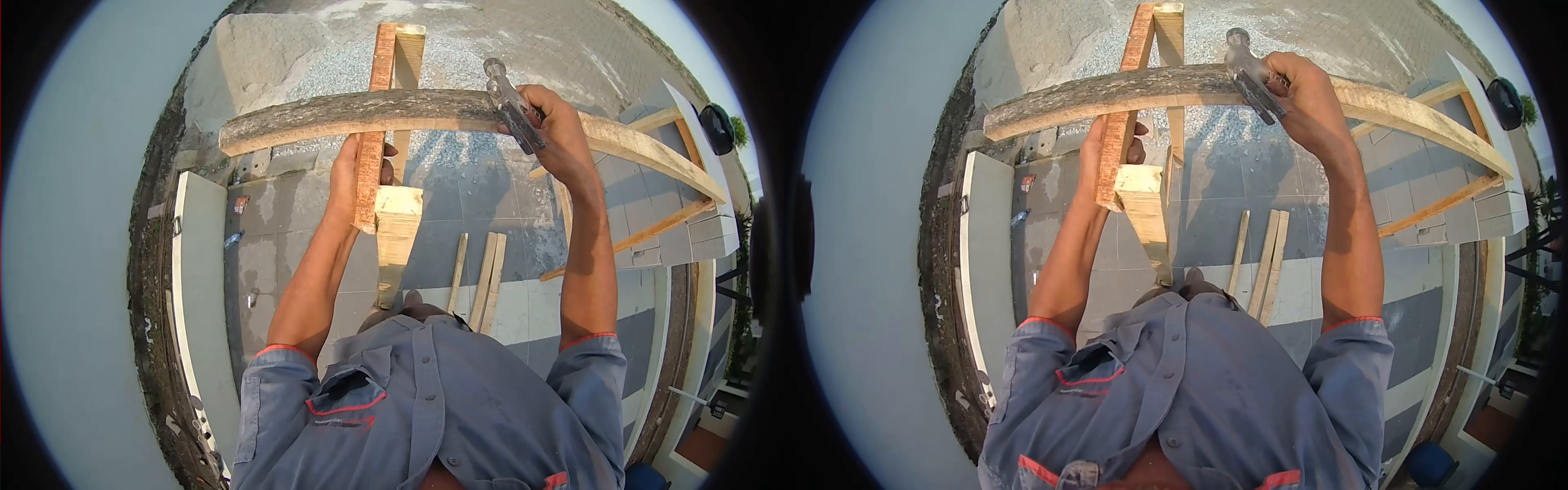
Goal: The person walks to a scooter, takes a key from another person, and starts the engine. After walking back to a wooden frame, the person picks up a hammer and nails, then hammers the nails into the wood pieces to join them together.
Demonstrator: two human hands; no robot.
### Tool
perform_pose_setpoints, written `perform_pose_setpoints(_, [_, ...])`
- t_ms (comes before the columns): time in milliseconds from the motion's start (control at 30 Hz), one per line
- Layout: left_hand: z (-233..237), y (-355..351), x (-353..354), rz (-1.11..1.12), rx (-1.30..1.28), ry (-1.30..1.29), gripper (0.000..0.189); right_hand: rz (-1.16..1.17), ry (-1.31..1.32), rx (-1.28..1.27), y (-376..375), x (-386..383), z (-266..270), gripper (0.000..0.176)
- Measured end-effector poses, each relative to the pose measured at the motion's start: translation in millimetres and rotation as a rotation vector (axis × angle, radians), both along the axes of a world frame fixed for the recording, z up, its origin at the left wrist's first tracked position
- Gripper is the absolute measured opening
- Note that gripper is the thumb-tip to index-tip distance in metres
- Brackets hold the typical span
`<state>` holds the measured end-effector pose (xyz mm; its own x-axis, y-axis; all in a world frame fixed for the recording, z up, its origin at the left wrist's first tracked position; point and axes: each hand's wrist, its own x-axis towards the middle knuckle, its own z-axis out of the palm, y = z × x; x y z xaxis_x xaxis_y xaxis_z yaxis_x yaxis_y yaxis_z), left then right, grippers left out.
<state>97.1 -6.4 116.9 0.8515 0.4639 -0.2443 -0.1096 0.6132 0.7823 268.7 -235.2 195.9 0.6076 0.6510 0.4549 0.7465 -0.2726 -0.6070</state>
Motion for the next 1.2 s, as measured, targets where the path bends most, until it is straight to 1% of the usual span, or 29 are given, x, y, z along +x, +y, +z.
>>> perform_pose_setpoints(67, [-3.1, 1.8, -1.0, 0.041, -0.03, 0.006, 0.05, -0.018, 0.111, -0.012, -1.4, -1.9, 4.2, 0.023])
perform_pose_setpoints(133, [-10.9, 13.6, 0.2, -0.068, 0.007, -0.012, 0.049, -0.005, 0.071, 0.01, -1.3, -2.3, 2.9, 0.024])
perform_pose_setpoints(200, [-9.8, 19.1, 3.6, -0.017, 0.032, -0.02, 0.047, 0.008, 0.036, 0.042, -1.4, 0.2, 3.3, 0.024])
perform_pose_setpoints(333, [-5.6, 34.5, 10.3, 0.086, 0.12, -0.034, 0.041, 0.031, 0.0, 0.016, -2.8, 5.9, 0.1, 0.025])
perform_pose_setpoints(400, [-10.2, 46.7, 16.0, 0.083, 0.103, -0.062, 0.038, 0.035, -0.027, 0.022, -1.8, 7.9, -0.6, 0.025])
perform_pose_setpoints(467, [-16.3, 59.5, 21.6, 0.04, 0.108, -0.124, 0.031, -0.007, 0.041, -0.002, -0.4, 5.2, 1.7, 0.027])
perform_pose_setpoints(500, [-19.8, 65.9, 24.8, 0.045, 0.111, -0.129, 0.031, -0.003, 0.036, 0.0, 0.5, 3.2, 3.1, 0.027])
perform_pose_setpoints(567, [-20.5, 74.1, 29.9, 0.015, 0.115, -0.153, 0.033, 0.006, 0.156, 0.013, 1.8, 0.9, 6.0, 0.026])
perform_pose_setpoints(600, [-21.3, 77.0, 34.3, 0.015, 0.117, -0.157, 0.033, 0.006, 0.152, 0.016, 2.6, 2.9, 5.9, 0.026])
perform_pose_setpoints(667, [-17.8, 75.9, 43.3, 0.156, 0.035, -0.103, 0.041, -0.019, 0.031, -0.026, 2.6, 6.1, 3.5, 0.023])
perform_pose_setpoints(700, [-18.8, 80.9, 43.1, 0.105, 0.108, -0.083, 0.047, -0.026, 0.028, -0.026, 3.4, 6.3, 3.4, 0.023])
perform_pose_setpoints(767, [-24.9, 89.7, 46.4, 0.093, 0.081, -0.071, 0.048, -0.007, 0.135, 0.003, 6.4, 2.6, 4.1, 0.02])
perform_pose_setpoints(800, [-28.1, 91.8, 48.1, 0.088, 0.055, -0.056, 0.048, -0.017, 0.135, 0.003, 5.7, 1.8, 3.2, 0.02])
perform_pose_setpoints(867, [-30.9, 95.0, 50.7, 0.077, 0.063, -0.073, 0.051, -0.029, 0.02, -0.042, 6.5, 4.1, 2.8, 0.017])
perform_pose_setpoints(967, [-35.6, 104.1, 51.3, -0.023, -0.042, -0.106, 0.052, -0.024, 0.084, -0.024, 6.9, 4.1, 1.8, 0.014])
perform_pose_setpoints(1067, [-30.1, 97.2, 48.6, -0.015, -0.033, -0.102, 0.052, -0.051, 0.077, -0.045, 6.9, 2.6, 2.5, 0.012])
perform_pose_setpoints(1133, [-29.1, 97.2, 47.5, -0.031, -0.029, -0.119, 0.054, -0.058, 0.082, -0.033, 8.4, -1.3, 5.1, 0.013])
perform_pose_setpoints(1200, [-27.0, 95.0, 42.0, -0.022, -0.112, -0.01, 0.056, -0.059, 0.089, -0.021, 9.3, -3.6, 6.2, 0.014])
